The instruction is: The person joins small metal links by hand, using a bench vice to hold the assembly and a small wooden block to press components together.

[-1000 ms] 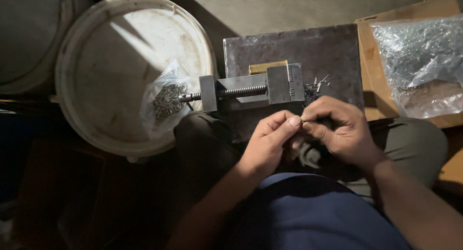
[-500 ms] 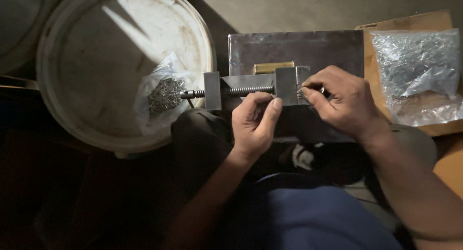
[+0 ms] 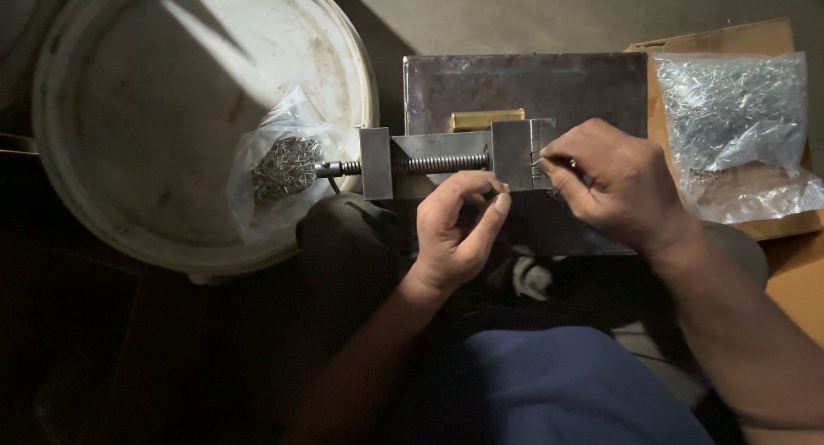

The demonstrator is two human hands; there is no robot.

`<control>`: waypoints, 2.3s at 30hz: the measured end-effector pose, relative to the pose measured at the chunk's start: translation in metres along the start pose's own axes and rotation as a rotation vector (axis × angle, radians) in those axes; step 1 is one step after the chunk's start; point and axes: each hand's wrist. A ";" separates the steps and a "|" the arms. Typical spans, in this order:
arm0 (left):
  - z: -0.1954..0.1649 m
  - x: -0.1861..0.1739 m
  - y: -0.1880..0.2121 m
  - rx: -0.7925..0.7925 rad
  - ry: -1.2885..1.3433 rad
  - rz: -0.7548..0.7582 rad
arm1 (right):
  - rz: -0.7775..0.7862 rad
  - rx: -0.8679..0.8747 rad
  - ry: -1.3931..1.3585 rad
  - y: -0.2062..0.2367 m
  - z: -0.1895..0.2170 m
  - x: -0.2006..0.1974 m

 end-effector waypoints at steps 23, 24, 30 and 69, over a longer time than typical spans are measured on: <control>0.009 0.008 0.011 -0.061 0.149 -0.019 | -0.160 0.330 -0.026 0.046 -0.086 0.009; 0.010 0.009 0.011 -0.059 0.162 -0.017 | -0.150 0.354 -0.018 0.046 -0.087 0.009; 0.012 0.014 0.015 -0.051 0.184 -0.017 | -0.132 0.245 0.135 0.044 -0.087 0.009; -0.040 -0.015 -0.018 0.415 -0.639 0.332 | -0.013 0.070 -0.440 0.044 0.026 0.008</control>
Point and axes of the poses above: each hand's wrist, its own y-axis away from the middle knuckle, its own x-axis out of the palm, z = x × y, and after that the axes turned 8 degrees about x, right-handed
